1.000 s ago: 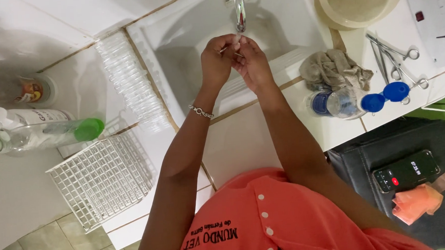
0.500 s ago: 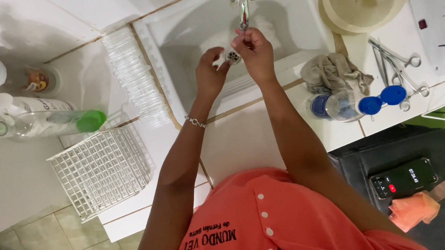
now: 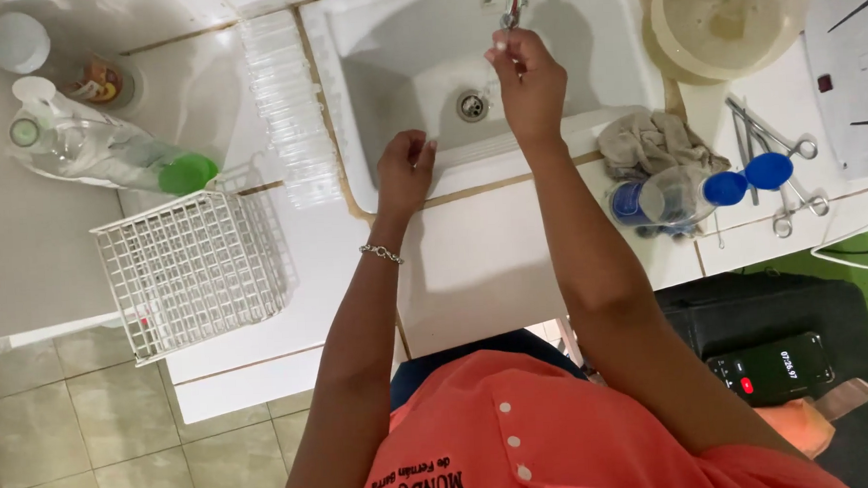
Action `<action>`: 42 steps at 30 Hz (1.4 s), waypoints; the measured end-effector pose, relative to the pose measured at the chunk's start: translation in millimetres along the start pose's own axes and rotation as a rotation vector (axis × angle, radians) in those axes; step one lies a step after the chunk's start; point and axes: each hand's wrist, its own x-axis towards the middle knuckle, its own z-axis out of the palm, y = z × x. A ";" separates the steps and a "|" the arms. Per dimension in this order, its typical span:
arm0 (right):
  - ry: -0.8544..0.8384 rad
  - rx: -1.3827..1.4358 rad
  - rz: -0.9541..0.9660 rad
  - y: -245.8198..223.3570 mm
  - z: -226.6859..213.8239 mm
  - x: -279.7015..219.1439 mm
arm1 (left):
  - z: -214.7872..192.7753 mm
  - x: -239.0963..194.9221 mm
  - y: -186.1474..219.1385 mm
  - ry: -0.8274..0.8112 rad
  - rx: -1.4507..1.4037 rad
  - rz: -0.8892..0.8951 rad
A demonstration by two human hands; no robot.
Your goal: The person repeatedly washes small transparent plastic cups under running water at a sink. They rinse each cup by hand, rotate it to clean the interior and exterior, and place it into a white wire basket on the counter. The process is repeated for multiple cups throughout the clip.
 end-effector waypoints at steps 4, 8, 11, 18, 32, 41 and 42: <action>0.040 -0.053 0.006 -12.5 1.0 4.8 | -0.4 -0.6 -1.7 -0.016 0.016 0.003; 0.092 0.081 -0.039 -21.7 8.9 1.1 | -8.9 0.2 5.2 -0.073 -0.076 -0.048; 0.177 0.455 0.129 9.8 22.0 -6.9 | -12.1 -1.6 1.9 -0.089 -0.081 -0.045; 0.340 1.360 1.067 95.7 46.1 -30.4 | -0.2 0.2 -20.8 -0.080 -0.103 -0.098; 0.416 1.541 1.202 124.7 68.7 -36.6 | -7.3 -4.0 -1.1 -0.065 -0.024 -0.092; 0.380 1.500 1.242 107.6 65.1 -28.7 | -12.7 -0.2 6.0 -0.106 -0.048 -0.136; 0.371 1.490 1.249 104.2 63.9 -34.1 | -13.1 -4.2 4.1 -0.110 -0.058 -0.155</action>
